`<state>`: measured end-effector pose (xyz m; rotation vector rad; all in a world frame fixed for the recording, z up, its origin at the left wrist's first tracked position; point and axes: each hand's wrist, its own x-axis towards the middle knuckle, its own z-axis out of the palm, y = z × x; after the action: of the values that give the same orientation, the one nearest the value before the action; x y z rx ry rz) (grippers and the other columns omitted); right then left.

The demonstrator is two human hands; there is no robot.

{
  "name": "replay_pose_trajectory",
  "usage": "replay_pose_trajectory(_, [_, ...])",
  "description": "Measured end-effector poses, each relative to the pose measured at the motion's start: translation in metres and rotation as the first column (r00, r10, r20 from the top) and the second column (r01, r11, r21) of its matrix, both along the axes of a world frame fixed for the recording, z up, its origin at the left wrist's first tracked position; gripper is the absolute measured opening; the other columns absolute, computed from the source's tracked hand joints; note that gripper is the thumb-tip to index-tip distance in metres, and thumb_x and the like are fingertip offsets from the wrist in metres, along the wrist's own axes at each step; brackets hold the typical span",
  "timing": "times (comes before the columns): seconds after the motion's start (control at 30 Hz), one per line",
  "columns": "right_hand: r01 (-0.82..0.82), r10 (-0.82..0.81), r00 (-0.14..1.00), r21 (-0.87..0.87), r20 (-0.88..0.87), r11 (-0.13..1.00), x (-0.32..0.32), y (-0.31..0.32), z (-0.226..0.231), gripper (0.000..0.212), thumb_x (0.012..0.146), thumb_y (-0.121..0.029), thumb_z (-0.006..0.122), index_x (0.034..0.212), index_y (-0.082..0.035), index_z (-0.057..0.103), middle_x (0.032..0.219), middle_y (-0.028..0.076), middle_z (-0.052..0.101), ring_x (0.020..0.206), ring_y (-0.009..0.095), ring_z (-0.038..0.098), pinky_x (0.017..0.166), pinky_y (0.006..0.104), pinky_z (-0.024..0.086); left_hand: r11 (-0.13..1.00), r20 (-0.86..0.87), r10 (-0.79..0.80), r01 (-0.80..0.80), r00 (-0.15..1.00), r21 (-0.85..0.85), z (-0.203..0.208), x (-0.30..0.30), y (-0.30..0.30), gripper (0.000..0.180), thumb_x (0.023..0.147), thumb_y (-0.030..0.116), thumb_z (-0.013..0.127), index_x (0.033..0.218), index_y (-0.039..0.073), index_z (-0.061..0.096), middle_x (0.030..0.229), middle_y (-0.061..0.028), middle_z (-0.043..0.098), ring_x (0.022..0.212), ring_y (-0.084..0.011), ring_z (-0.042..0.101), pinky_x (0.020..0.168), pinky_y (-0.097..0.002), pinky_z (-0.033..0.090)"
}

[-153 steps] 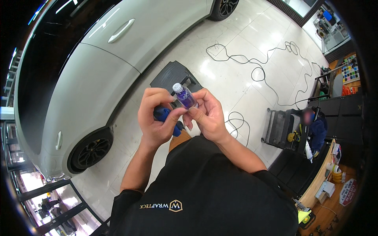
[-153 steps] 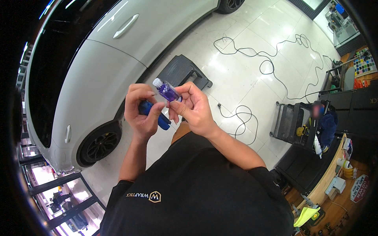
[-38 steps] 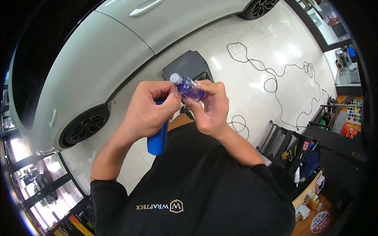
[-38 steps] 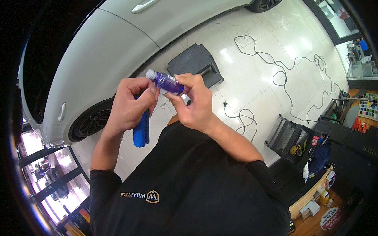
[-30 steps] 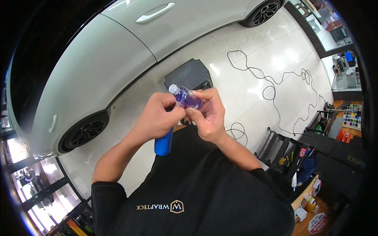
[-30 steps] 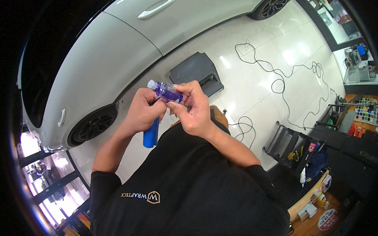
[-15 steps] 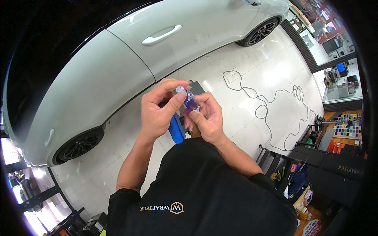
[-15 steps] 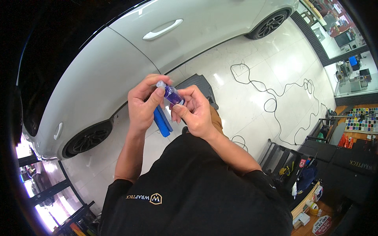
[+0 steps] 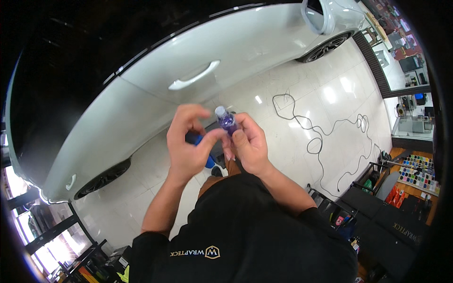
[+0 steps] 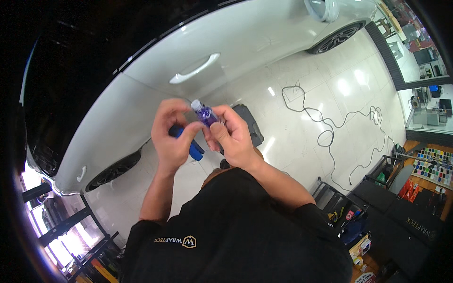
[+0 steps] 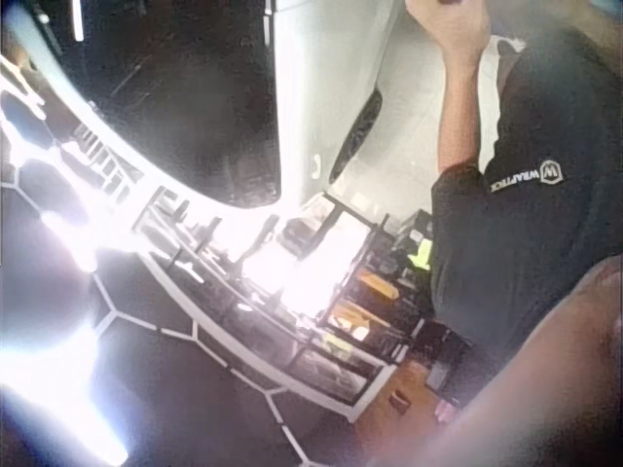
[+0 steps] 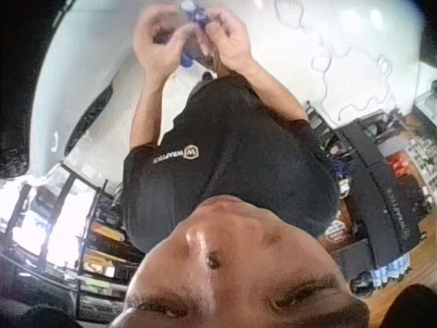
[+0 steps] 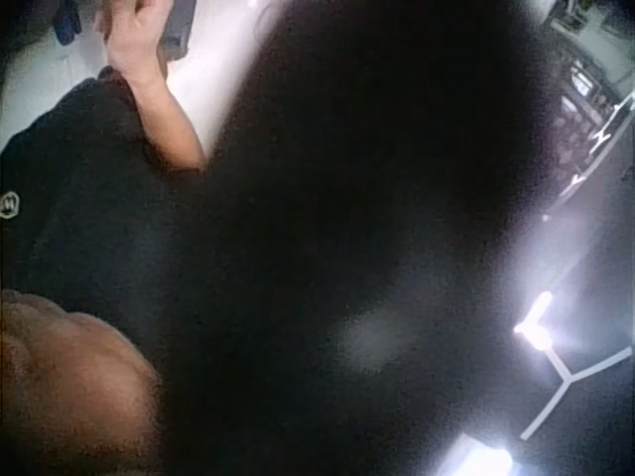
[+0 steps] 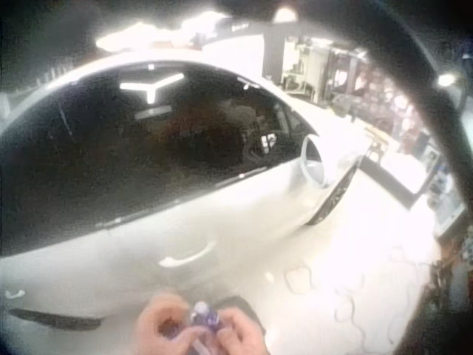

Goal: The person unpacks a black bag on a wooden crate, removes a blue box, opens it, and takes out a small bottle. They then walk toward a white car while holding the bottle and a blue cloth.

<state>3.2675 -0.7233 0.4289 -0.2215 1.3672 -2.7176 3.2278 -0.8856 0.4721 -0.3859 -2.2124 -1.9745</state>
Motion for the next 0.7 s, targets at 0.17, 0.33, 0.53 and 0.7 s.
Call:
replay_pose_trajectory(0.17, [-0.028, 0.033, 0.999, 0.158, -0.030, 0.987, -0.041, 0.007, 0.058, 0.035, 0.107, -0.024, 0.061, 0.130, 0.002, 0.052, 0.094, 0.005, 0.062, 0.068, 0.007, 0.056, 0.058, 0.0219, 0.044, 0.985, -0.178, -0.113, 0.086, 0.977, -0.152, 0.062, -0.032, -0.001, 0.021, 0.079, -0.003, 0.082, 0.096, 0.004, 0.072, 0.098, -0.0077, 0.064, 0.074, -0.0144, 0.061, 0.062, -0.0268, 0.050])
replay_pose_trajectory(0.33, [-0.083, 0.102, 0.992, 0.218, -0.078, 0.972, -0.077, 0.001, 0.091, 0.037, 0.107, -0.026, 0.061, 0.130, 0.001, 0.052, 0.093, 0.004, 0.062, 0.068, 0.007, 0.056, 0.057, 0.0219, 0.045, 0.957, -0.228, -0.073, 0.003, 0.971, -0.292, 0.106, -0.059, -0.016, 0.020, 0.079, -0.007, 0.078, 0.094, 0.005, 0.071, 0.090, -0.0103, 0.064, 0.073, -0.0201, 0.066, 0.062, -0.0305, 0.053])
replay_pose_trajectory(0.53, [0.029, -0.018, 0.996, 0.124, -0.089, 0.992, -0.114, -0.042, 0.112, 0.040, 0.107, -0.031, 0.061, 0.132, -0.001, 0.050, 0.090, 0.004, 0.062, 0.067, 0.007, 0.056, 0.057, 0.0227, 0.043, 0.964, -0.265, 0.124, -0.180, 0.956, -0.196, 0.128, -0.090, -0.023, 0.015, 0.081, -0.007, 0.075, 0.086, 0.000, 0.063, 0.081, -0.0098, 0.062, 0.071, -0.0199, 0.060, 0.064, -0.0286, 0.049])
replay_pose_trajectory(0.7, [0.108, -0.092, 0.984, 0.102, -0.149, 0.989, -0.163, -0.074, 0.124, 0.039, 0.108, -0.032, 0.059, 0.130, -0.001, 0.050, 0.094, 0.003, 0.060, 0.067, 0.006, 0.053, 0.058, 0.0227, 0.042, 0.962, -0.209, 0.253, -0.268, 0.945, -0.045, 0.129, -0.127, -0.027, 0.011, 0.086, -0.008, 0.068, 0.090, 0.000, 0.061, 0.087, -0.0091, 0.061, 0.072, -0.0155, 0.059, 0.066, -0.0266, 0.047])
